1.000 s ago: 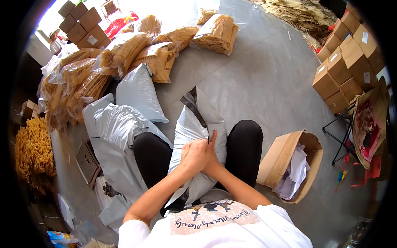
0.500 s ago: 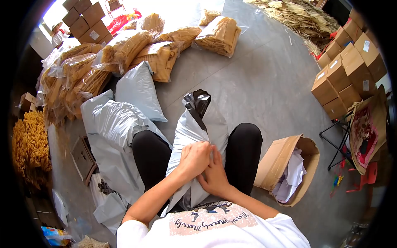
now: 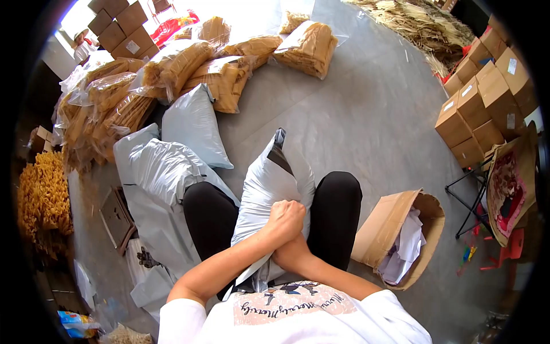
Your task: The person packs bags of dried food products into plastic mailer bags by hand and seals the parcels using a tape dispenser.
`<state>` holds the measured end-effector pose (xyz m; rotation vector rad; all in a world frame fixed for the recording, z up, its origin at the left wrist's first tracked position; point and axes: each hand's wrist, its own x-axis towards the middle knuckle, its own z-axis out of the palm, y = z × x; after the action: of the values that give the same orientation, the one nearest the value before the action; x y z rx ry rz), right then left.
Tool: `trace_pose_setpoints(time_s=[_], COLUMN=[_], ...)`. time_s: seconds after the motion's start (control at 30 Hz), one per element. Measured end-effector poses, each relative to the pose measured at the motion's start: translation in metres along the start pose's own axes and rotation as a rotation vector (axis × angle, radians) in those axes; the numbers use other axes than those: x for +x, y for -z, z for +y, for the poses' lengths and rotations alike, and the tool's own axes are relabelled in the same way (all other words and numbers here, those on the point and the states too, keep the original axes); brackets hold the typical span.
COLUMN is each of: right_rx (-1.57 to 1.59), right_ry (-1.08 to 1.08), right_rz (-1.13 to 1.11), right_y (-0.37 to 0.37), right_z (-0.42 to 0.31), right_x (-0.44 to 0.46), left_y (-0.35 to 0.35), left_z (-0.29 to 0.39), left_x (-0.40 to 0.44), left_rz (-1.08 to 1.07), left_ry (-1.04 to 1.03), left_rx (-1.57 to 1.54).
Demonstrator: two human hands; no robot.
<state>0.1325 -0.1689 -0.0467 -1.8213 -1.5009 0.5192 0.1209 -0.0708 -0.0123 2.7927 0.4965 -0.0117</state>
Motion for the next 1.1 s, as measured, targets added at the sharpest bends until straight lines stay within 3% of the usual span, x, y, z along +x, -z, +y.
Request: trace_pose_setpoints(time_s=[0.1,0.13,0.17,0.23,0.27,0.3,0.37,0.4,0.47,0.6,0.7,0.77,0.83,0.97,1.03,1.1], right_rx=[0.189,0.189,0.279,0.376,0.443,0.505,0.427,0.427,0.532,0.281,0.231,0.234,0.517,0.819,0.787,0.548], right_ry=[0.098,0.178,0.098,-0.216,-0.214,-0.209,0.065,0.07,-0.072,-0.045,-0.325,-0.269,-0.375,-0.516,-0.523,-0.508], right_rz=[-0.31,-0.309,-0.492,-0.48,-0.162,0.16,0.377,0.374,0.043,-0.059,-0.318,-0.332,-0.516,-0.37,-0.351,-0.369], right_y=[0.057,0.082,0.107,0.147,0.15,0.152,0.137,0.125,0.107,0.1,0.099,0.096,0.099,0.092,0.093,0.094], right_z=[-0.002,-0.009,-0.012,-0.012,-0.014,-0.016,0.008,0.019,0.033,0.028,0.029,0.045,0.046,0.044,0.043,0.041], right_x=[0.002,0.0,0.005,0.013,0.027,0.045,0.089,0.104,0.124,0.13,0.136,0.15,0.159,0.162,0.167,0.171], left_y=[0.001,-0.001,-0.002,-0.01,-0.028,-0.024,-0.012,-0.014,-0.018,-0.023,-0.028,-0.032,-0.032,-0.031,-0.029,-0.03], left_z=[-0.001,-0.001,-0.002,-0.002,-0.003,0.0,0.006,0.005,0.004,0.004,0.006,0.008,0.008,0.006,0.004,0.006], left_x=[0.003,0.005,0.006,0.002,-0.002,-0.002,-0.001,-0.002,-0.003,-0.005,-0.009,-0.01,-0.009,-0.009,-0.009,-0.009], left_rz=[0.019,0.029,0.039,0.036,0.265,0.269,0.084,0.102,0.132,0.201,0.239,0.251,0.264,0.212,0.196,0.184], left_ry=[0.029,0.061,0.07,0.063,-0.003,0.002,0.062,0.05,0.057,0.081,0.06,0.061,0.065,0.028,0.02,0.022], left_rx=[-0.062,-0.09,-0.093,-0.14,-0.201,-0.199,-0.127,-0.114,-0.084,0.032,0.1,0.111,0.12,0.173,0.185,0.212])
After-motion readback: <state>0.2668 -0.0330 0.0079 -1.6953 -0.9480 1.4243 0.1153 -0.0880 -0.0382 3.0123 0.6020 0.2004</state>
